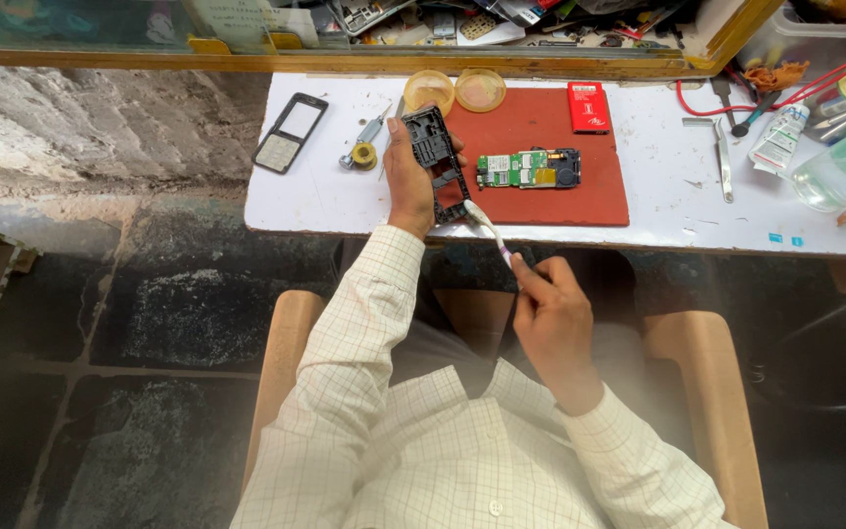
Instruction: The person uses a soldering iron on a mobile phone motherboard, then cleans the board and phone casing with a toothbrush. The person places the motherboard into the casing and connects internal ribbon cables.
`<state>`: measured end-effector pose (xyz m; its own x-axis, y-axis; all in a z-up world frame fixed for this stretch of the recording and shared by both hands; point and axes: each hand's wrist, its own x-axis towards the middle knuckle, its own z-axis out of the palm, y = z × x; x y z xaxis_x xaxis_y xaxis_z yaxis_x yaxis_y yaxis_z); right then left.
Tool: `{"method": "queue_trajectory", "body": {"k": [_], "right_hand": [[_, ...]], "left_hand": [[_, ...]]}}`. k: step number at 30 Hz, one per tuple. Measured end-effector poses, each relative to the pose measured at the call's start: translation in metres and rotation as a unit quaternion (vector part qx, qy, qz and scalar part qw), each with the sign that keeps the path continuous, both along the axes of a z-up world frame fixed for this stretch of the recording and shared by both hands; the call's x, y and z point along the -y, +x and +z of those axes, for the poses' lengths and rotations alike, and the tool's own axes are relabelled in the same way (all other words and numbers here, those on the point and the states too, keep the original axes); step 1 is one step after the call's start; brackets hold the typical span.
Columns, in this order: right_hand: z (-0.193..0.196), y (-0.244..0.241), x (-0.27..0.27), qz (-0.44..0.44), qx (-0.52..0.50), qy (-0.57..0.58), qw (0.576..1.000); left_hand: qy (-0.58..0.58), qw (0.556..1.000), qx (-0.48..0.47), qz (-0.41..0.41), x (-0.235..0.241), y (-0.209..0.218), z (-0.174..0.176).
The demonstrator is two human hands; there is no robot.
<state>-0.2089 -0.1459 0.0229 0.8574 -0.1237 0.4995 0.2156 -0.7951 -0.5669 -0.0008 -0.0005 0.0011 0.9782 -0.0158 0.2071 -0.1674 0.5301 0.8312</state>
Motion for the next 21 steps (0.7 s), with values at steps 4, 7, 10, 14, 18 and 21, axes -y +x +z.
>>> {"method": "queue_trajectory", "body": {"k": [4,7,10,14,18,21], "right_hand": [[0.000,-0.004,-0.009,0.088,-0.051,0.123,0.987],[-0.002,-0.003,-0.001,0.115,-0.055,0.200,0.971],[0.003,0.015,0.042,0.036,0.032,0.167,0.985],[0.006,0.060,0.135,-0.119,0.131,-0.039,0.983],[-0.012,0.114,0.199,-0.177,0.090,-0.100,0.975],[-0.027,0.144,0.214,-0.203,0.066,-0.175,0.961]], "left_hand": [[0.006,1.000,0.003,0.005,-0.001,0.001,-0.001],[0.003,1.000,-0.013,0.000,-0.001,0.001,-0.002],[0.003,1.000,-0.014,-0.016,-0.003,0.000,0.001],[0.003,0.999,-0.009,-0.042,-0.006,0.000,0.003],[0.022,0.999,0.002,-0.038,-0.005,0.000,0.003],[0.020,0.999,0.009,-0.045,-0.005,0.001,0.000]]}}
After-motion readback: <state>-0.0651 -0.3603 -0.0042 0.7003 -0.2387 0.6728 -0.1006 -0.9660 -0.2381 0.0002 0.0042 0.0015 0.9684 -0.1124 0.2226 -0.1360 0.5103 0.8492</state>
